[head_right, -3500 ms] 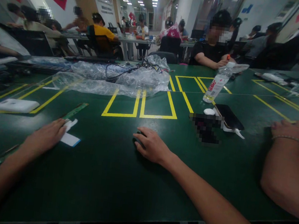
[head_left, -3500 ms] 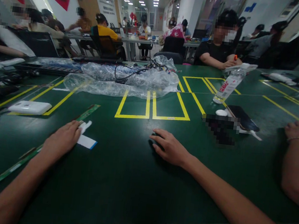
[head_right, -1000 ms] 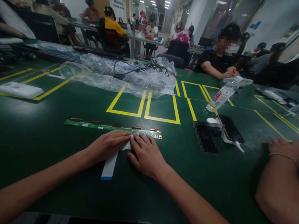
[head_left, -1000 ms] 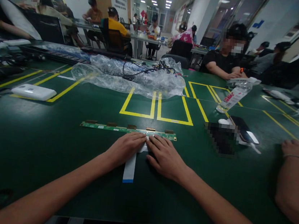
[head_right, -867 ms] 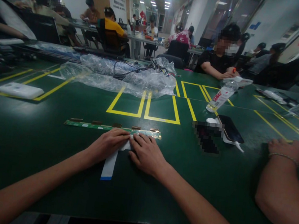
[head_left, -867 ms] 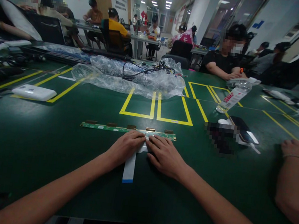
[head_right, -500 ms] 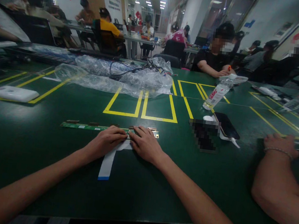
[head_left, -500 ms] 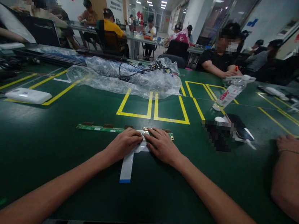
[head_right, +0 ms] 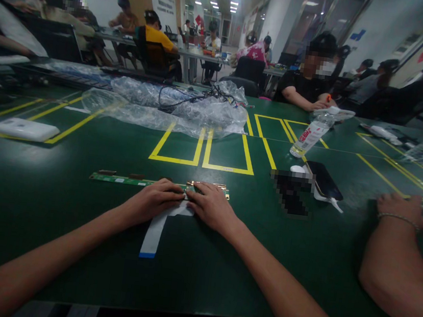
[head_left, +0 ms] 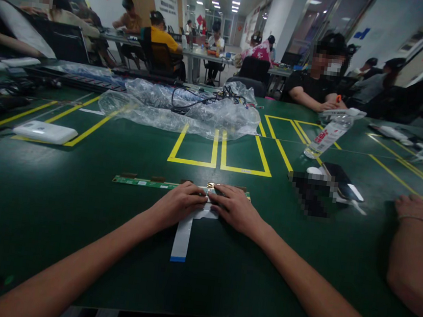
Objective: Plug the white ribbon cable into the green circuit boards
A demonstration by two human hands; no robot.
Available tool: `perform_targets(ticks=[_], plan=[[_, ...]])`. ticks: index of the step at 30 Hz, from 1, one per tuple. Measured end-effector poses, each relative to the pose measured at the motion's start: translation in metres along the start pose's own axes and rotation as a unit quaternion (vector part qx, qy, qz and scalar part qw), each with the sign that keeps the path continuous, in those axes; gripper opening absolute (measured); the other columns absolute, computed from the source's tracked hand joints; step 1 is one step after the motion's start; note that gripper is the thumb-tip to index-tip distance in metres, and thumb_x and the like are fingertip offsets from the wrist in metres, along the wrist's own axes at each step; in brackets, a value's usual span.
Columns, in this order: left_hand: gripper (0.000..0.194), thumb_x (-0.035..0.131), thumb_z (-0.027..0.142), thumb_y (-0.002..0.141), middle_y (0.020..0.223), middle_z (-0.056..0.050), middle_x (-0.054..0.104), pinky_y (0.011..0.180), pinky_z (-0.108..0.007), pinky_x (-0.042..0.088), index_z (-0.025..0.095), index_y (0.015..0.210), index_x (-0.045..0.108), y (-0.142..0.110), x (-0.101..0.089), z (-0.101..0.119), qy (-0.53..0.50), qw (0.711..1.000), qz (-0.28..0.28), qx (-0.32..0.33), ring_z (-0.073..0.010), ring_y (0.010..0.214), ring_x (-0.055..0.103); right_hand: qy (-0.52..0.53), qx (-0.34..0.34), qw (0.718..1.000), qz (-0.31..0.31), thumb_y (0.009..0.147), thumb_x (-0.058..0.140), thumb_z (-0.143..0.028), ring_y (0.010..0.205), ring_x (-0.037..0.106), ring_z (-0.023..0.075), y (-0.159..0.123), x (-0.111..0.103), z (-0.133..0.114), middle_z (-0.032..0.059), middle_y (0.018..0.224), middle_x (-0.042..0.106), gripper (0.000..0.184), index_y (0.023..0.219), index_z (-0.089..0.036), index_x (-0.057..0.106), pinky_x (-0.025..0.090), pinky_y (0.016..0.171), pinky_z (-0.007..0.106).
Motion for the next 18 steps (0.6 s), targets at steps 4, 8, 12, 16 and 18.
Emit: perform_targets(ticks=[4,8,12,16,18], plan=[[0.026,0.056,0.012,0.099,0.123,-0.01,0.066,0.084,-0.039,0.051,0.018,0.118,0.071,-0.0002,-0.0034,-0.0014,0.006,1.0,0.006,-0.001,-0.0231,0.102,0.056,0.002,0.008,1.0,0.008,0.099,0.059,-0.027,0.129,0.053,0.0291,0.0024,-0.0011,0.0028,0.0095,0.142,0.059,0.034,0.133,-0.026,0.064,0.044,0.105,0.05],[0.022,0.057,0.011,0.098,0.118,-0.009,0.067,0.084,-0.037,0.051,0.018,0.113,0.071,0.0003,-0.0018,-0.0046,-0.013,1.0,0.022,-0.012,-0.0221,0.1,0.057,0.001,0.021,1.0,0.018,0.099,0.059,-0.027,0.122,0.057,0.0289,0.0054,-0.0025,0.0055,0.0091,0.138,0.062,0.031,0.129,-0.026,0.066,0.046,0.098,0.049],[0.017,0.059,0.011,0.097,0.112,-0.007,0.068,0.088,-0.038,0.05,0.017,0.109,0.07,0.0016,-0.0007,-0.008,-0.03,0.999,0.03,-0.031,-0.0216,0.1,0.057,0.009,0.026,0.999,0.021,0.097,0.063,-0.027,0.119,0.058,0.0279,0.0077,-0.0035,0.0067,0.007,0.136,0.064,0.031,0.128,-0.026,0.067,0.046,0.095,0.046],[0.019,0.061,0.012,0.096,0.112,-0.008,0.067,0.086,-0.038,0.05,0.016,0.113,0.068,0.0022,-0.0015,-0.0096,-0.029,0.998,0.032,-0.047,-0.0221,0.1,0.057,0.009,0.03,0.999,0.018,0.097,0.064,-0.028,0.117,0.059,0.028,0.0086,-0.003,0.0086,0.0056,0.136,0.065,0.032,0.128,-0.028,0.068,0.047,0.091,0.045],[0.019,0.06,0.011,0.096,0.113,-0.008,0.066,0.084,-0.038,0.051,0.016,0.113,0.069,0.0021,-0.0009,-0.0095,-0.025,0.998,0.029,-0.048,-0.0221,0.1,0.057,0.015,0.027,0.999,0.022,0.097,0.063,-0.028,0.117,0.059,0.0277,0.0085,-0.0031,0.0099,0.005,0.136,0.065,0.031,0.127,-0.028,0.069,0.047,0.091,0.045]])
Point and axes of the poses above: each hand's wrist, its own y-axis towards the middle knuckle, its own x-axis out of the palm, z = x × y, the point moved 9 cm from there along y, towards the middle knuckle
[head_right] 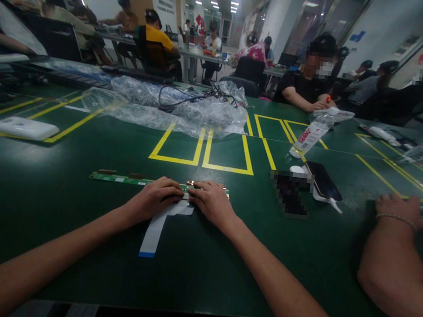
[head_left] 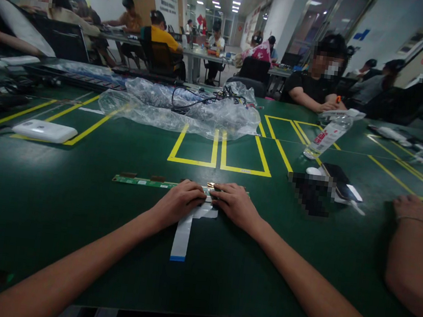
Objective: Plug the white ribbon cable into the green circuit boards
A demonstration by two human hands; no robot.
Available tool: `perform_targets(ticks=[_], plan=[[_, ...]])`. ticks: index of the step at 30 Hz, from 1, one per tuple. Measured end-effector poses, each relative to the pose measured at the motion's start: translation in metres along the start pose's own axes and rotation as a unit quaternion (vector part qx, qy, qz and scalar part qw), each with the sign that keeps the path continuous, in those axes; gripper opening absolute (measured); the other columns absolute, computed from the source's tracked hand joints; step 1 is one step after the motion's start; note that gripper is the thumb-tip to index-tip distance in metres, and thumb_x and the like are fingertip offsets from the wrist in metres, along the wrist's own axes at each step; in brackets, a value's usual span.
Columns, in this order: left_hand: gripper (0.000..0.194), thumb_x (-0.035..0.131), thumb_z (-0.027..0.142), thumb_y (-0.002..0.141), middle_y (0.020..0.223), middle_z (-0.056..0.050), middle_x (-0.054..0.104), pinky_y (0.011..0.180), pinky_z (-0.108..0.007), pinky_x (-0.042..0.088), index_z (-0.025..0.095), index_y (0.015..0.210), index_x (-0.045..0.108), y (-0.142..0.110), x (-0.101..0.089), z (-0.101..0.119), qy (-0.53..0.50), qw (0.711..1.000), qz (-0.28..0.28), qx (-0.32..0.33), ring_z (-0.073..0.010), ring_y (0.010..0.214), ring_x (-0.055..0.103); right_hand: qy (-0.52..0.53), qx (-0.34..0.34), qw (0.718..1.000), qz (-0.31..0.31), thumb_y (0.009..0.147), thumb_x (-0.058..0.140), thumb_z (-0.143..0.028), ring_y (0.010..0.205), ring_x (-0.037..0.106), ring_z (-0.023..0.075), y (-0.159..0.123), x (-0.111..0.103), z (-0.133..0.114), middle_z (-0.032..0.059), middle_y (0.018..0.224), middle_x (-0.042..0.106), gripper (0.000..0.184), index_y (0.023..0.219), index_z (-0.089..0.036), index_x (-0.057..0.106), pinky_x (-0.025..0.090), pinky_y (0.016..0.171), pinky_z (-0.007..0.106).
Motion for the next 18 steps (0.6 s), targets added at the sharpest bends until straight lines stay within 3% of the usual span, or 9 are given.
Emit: perform_targets(ticks=[18], plan=[[0.016,0.055,0.012,0.099,0.109,-0.009,0.066,0.082,-0.037,0.053,0.014,0.105,0.07,0.0015,0.0,-0.0028,0.011,1.0,0.0,-0.003,-0.0205,0.096,0.058,-0.023,-0.014,1.0,-0.004,0.1,0.058,-0.025,0.116,0.06,0.0275,0.0005,-0.0016,-0.0053,0.0061,0.13,0.069,0.027,0.124,-0.027,0.07,0.046,0.087,0.043]])
Point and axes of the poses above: each hand's wrist, its own y-axis towards the middle knuckle, its own x-axis out of the palm, z = x × y, the point moved 9 cm from there along y, towards the middle knuckle
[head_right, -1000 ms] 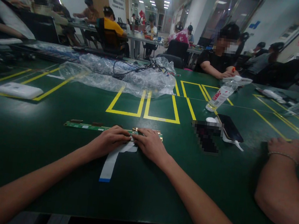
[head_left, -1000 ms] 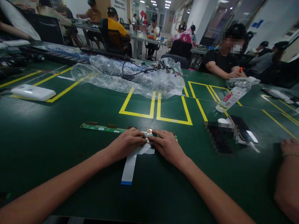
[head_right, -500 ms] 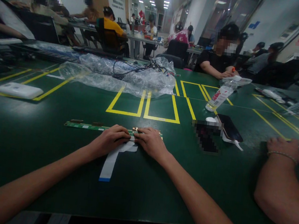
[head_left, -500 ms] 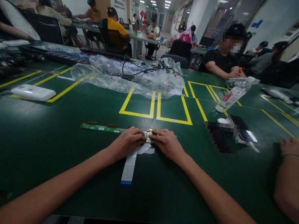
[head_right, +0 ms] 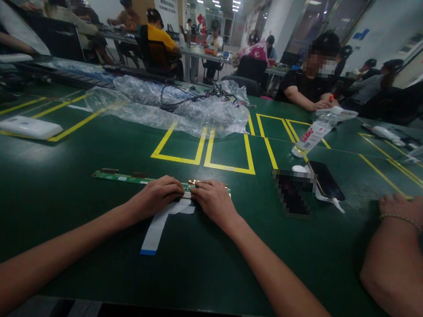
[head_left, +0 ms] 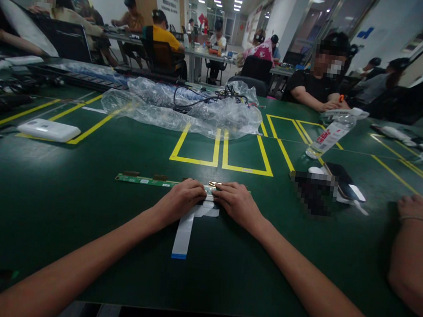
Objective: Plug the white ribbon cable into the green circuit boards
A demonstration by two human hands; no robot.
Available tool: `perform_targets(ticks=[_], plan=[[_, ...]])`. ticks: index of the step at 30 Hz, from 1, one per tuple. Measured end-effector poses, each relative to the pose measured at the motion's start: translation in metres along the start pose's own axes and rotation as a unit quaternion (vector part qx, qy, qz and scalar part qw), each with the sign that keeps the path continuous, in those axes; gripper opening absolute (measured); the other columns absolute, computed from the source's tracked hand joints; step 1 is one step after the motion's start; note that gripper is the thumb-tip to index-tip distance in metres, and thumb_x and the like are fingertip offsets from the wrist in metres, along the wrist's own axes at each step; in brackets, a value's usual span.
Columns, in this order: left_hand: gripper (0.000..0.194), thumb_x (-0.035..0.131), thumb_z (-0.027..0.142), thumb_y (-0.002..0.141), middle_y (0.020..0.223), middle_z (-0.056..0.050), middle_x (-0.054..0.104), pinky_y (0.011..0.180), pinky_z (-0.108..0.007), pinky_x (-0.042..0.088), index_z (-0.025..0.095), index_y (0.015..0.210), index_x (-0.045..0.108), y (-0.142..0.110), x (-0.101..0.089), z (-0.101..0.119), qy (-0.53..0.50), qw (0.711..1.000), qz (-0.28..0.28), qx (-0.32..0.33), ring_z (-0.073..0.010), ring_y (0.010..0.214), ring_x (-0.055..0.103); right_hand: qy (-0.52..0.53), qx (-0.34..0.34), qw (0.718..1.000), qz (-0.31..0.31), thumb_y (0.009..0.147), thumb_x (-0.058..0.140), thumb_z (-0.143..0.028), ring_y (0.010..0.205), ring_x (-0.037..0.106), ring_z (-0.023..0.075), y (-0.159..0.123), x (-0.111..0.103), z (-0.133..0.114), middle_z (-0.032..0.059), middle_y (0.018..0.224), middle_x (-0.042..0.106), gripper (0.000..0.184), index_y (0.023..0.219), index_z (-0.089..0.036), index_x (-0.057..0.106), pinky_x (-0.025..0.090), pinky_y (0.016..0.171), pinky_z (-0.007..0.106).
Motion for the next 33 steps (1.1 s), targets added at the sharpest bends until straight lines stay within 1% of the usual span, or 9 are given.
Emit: perform_targets(ticks=[3,9,13,18,21,24,26,29,33], plan=[[0.015,0.056,0.011,0.098,0.107,-0.008,0.067,0.083,-0.035,0.053,0.014,0.101,0.07,0.001,0.0,0.0,-0.011,1.0,0.0,0.009,-0.0195,0.095,0.06,-0.011,-0.004,1.0,0.002,0.1,0.057,-0.025,0.114,0.061,0.0275,0.0,0.0,-0.001,0.0071,0.128,0.07,0.025,0.122,-0.025,0.071,0.046,0.087,0.043],[0.014,0.058,0.01,0.096,0.106,-0.008,0.068,0.085,-0.034,0.053,0.014,0.101,0.07,0.002,-0.001,0.001,-0.018,1.0,0.002,0.02,-0.0195,0.096,0.062,-0.041,-0.006,0.999,0.0,0.1,0.057,-0.026,0.11,0.061,0.0275,0.0,0.002,-0.002,0.0078,0.124,0.071,0.023,0.118,-0.023,0.072,0.045,0.083,0.041],[0.014,0.058,0.01,0.096,0.106,-0.008,0.067,0.084,-0.035,0.054,0.013,0.102,0.07,0.001,-0.001,0.002,-0.014,0.999,-0.001,0.028,-0.0198,0.096,0.062,-0.04,-0.004,0.999,0.001,0.101,0.055,-0.028,0.112,0.06,0.0273,-0.001,0.003,-0.002,0.0082,0.128,0.069,0.024,0.119,-0.022,0.07,0.046,0.084,0.041],[0.021,0.055,0.009,0.097,0.113,-0.01,0.065,0.086,-0.038,0.054,0.013,0.112,0.069,-0.002,-0.002,0.002,-0.001,0.999,-0.012,0.037,-0.0216,0.101,0.06,-0.032,-0.003,0.999,0.02,0.101,0.056,-0.029,0.12,0.056,0.0291,-0.003,-0.002,-0.003,0.0108,0.137,0.062,0.028,0.125,-0.023,0.067,0.047,0.092,0.045],[0.022,0.055,0.012,0.098,0.114,-0.011,0.066,0.088,-0.039,0.053,0.013,0.116,0.068,-0.004,-0.005,0.003,0.002,0.999,-0.017,0.04,-0.0226,0.102,0.059,-0.011,-0.009,1.0,0.026,0.1,0.054,-0.023,0.121,0.056,0.0286,-0.008,-0.006,-0.006,0.0109,0.136,0.062,0.029,0.127,-0.022,0.066,0.048,0.096,0.048],[0.026,0.055,0.013,0.098,0.117,-0.012,0.065,0.091,-0.041,0.053,0.014,0.121,0.066,-0.008,-0.009,0.006,-0.002,0.998,-0.036,0.043,-0.0232,0.106,0.059,0.015,-0.018,1.0,0.014,0.097,0.054,-0.014,0.124,0.056,0.0283,-0.015,-0.007,-0.01,0.0118,0.135,0.063,0.032,0.125,-0.02,0.068,0.046,0.102,0.051],[0.031,0.056,0.013,0.096,0.123,-0.011,0.064,0.094,-0.042,0.053,0.017,0.125,0.065,-0.012,-0.009,0.009,0.002,0.997,-0.055,0.054,-0.0238,0.111,0.057,0.029,-0.024,0.999,0.002,0.094,0.056,-0.013,0.127,0.055,0.0284,-0.019,-0.006,-0.013,0.0124,0.135,0.063,0.035,0.127,-0.02,0.067,0.045,0.106,0.052],[0.034,0.058,0.015,0.095,0.131,-0.011,0.061,0.098,-0.046,0.051,0.02,0.129,0.065,-0.017,-0.01,0.014,0.03,0.995,-0.069,0.067,-0.0258,0.117,0.055,0.036,-0.027,0.999,-0.012,0.095,0.055,-0.014,0.131,0.053,0.0276,-0.022,-0.005,-0.015,0.0116,0.138,0.062,0.037,0.129,-0.021,0.067,0.044,0.109,0.051],[0.035,0.055,0.019,0.097,0.133,-0.013,0.06,0.098,-0.049,0.051,0.018,0.132,0.064,-0.017,-0.006,0.015,0.075,0.992,-0.083,0.055,-0.0281,0.118,0.055,0.022,-0.026,0.999,-0.015,0.096,0.055,-0.017,0.132,0.053,0.0287,-0.021,-0.004,-0.015,0.0133,0.14,0.06,0.038,0.132,-0.019,0.065,0.043,0.11,0.051]])
Point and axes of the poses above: each hand's wrist, its own y-axis towards the middle knuckle, its own x-axis out of the palm, z = x × y, the point moved 9 cm from there along y, towards the middle knuckle
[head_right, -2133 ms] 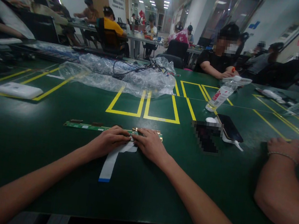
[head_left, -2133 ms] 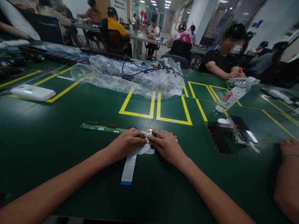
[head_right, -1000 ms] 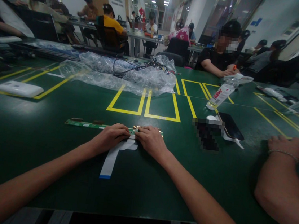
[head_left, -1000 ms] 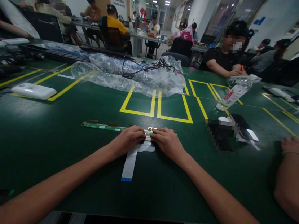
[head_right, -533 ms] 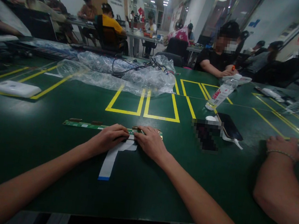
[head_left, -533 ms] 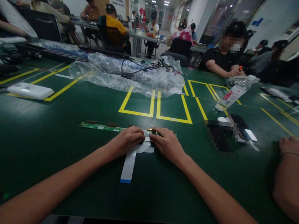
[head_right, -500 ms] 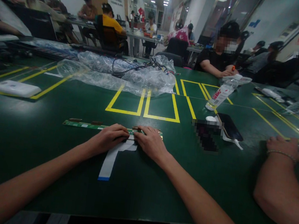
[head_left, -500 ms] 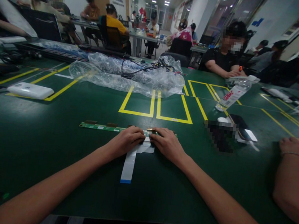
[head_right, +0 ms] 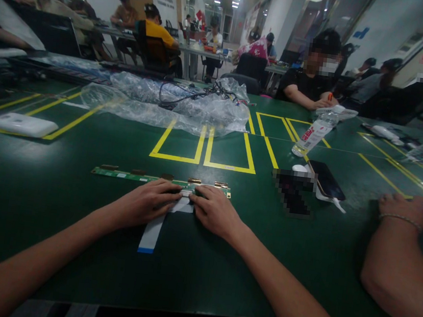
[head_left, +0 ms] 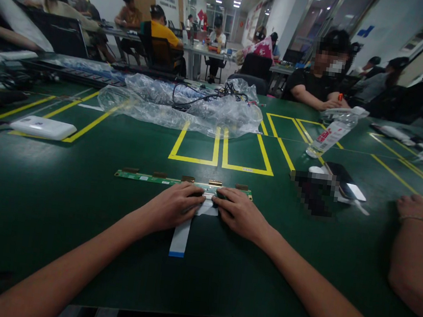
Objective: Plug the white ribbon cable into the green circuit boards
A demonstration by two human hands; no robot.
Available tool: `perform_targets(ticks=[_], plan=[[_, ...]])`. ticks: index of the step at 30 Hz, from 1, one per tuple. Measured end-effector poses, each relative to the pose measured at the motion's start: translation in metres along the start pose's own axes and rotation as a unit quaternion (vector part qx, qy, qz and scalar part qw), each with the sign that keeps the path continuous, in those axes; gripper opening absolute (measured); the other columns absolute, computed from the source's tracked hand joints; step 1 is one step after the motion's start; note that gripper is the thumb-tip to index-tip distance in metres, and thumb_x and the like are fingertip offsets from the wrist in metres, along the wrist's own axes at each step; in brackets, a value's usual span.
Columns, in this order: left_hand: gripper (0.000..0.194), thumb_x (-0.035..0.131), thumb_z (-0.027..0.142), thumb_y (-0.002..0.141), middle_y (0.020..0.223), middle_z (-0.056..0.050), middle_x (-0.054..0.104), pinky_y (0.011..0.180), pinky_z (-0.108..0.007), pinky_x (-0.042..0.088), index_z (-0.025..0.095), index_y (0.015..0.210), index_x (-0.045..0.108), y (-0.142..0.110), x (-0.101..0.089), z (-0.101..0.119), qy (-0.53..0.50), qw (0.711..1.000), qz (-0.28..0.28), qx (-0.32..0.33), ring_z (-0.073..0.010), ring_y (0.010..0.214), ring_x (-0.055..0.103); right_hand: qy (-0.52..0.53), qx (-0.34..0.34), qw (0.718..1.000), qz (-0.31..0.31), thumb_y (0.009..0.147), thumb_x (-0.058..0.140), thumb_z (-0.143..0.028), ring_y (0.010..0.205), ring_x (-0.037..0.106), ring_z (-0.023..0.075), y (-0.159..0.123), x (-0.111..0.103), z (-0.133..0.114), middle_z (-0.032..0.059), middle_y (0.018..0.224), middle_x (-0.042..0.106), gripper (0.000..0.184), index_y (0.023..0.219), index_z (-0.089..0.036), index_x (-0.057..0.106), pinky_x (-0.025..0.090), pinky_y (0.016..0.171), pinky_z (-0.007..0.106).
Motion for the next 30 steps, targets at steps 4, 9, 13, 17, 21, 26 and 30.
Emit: perform_targets(ticks=[4,9,13,17,21,26,30], plan=[[0.038,0.056,0.023,0.097,0.136,-0.014,0.058,0.1,-0.05,0.049,0.017,0.135,0.062,0.002,0.001,-0.001,0.0,1.0,-0.006,-0.011,-0.0296,0.121,0.054,-0.005,0.001,1.0,-0.002,0.095,0.056,-0.018,0.131,0.053,0.03,0.001,0.001,0.001,0.0151,0.14,0.059,0.039,0.133,-0.019,0.064,0.044,0.108,0.053],[0.036,0.054,0.025,0.099,0.137,-0.014,0.058,0.102,-0.048,0.048,0.019,0.133,0.063,0.0,0.0,-0.004,-0.028,0.999,-0.003,-0.019,-0.0275,0.122,0.055,-0.005,-0.007,1.0,-0.004,0.096,0.056,-0.022,0.132,0.052,0.0304,0.0,0.0,0.0,0.0151,0.142,0.057,0.041,0.136,-0.021,0.062,0.044,0.108,0.054],[0.039,0.054,0.026,0.099,0.139,-0.014,0.057,0.102,-0.048,0.048,0.018,0.137,0.06,-0.002,0.001,-0.004,-0.017,1.0,-0.007,-0.018,-0.0282,0.124,0.054,-0.019,-0.002,1.0,-0.009,0.097,0.054,-0.023,0.133,0.051,0.0299,0.0,0.001,-0.001,0.0146,0.143,0.056,0.041,0.137,-0.021,0.061,0.042,0.11,0.053],[0.043,0.054,0.025,0.099,0.142,-0.015,0.054,0.102,-0.048,0.048,0.016,0.141,0.056,-0.004,0.006,-0.002,0.02,0.999,-0.027,-0.012,-0.0296,0.123,0.054,-0.024,-0.001,1.0,-0.015,0.098,0.053,-0.026,0.134,0.05,0.0303,0.001,0.003,-0.002,0.0155,0.144,0.055,0.041,0.137,-0.018,0.06,0.041,0.112,0.052],[0.045,0.052,0.028,0.099,0.144,-0.016,0.052,0.104,-0.049,0.046,0.014,0.142,0.053,-0.005,0.008,-0.001,0.052,0.998,-0.036,-0.007,-0.0318,0.126,0.052,-0.023,0.005,1.0,-0.013,0.098,0.052,-0.027,0.135,0.049,0.0307,0.001,0.004,-0.002,0.0159,0.145,0.054,0.043,0.139,-0.017,0.059,0.041,0.112,0.053],[0.045,0.051,0.027,0.1,0.147,-0.015,0.05,0.106,-0.051,0.044,0.015,0.143,0.052,-0.005,0.009,-0.001,0.055,0.998,-0.042,-0.006,-0.0323,0.129,0.05,-0.022,0.008,1.0,-0.015,0.098,0.052,-0.028,0.134,0.05,0.0307,0.001,0.004,-0.001,0.0161,0.144,0.055,0.043,0.138,-0.017,0.06,0.042,0.112,0.053],[0.047,0.052,0.027,0.1,0.146,-0.016,0.051,0.103,-0.05,0.045,0.013,0.145,0.05,-0.004,0.012,0.0,0.081,0.996,-0.042,-0.014,-0.0325,0.127,0.051,-0.02,0.012,1.0,-0.014,0.098,0.053,-0.03,0.135,0.049,0.031,0.001,0.004,-0.002,0.0165,0.145,0.054,0.044,0.14,-0.017,0.059,0.04,0.113,0.053]])
Point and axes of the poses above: each hand's wrist, its own y-axis towards the middle knuckle, its own x-axis out of the palm, z = x × y, the point moved 9 cm from there along y, towards the middle knuckle
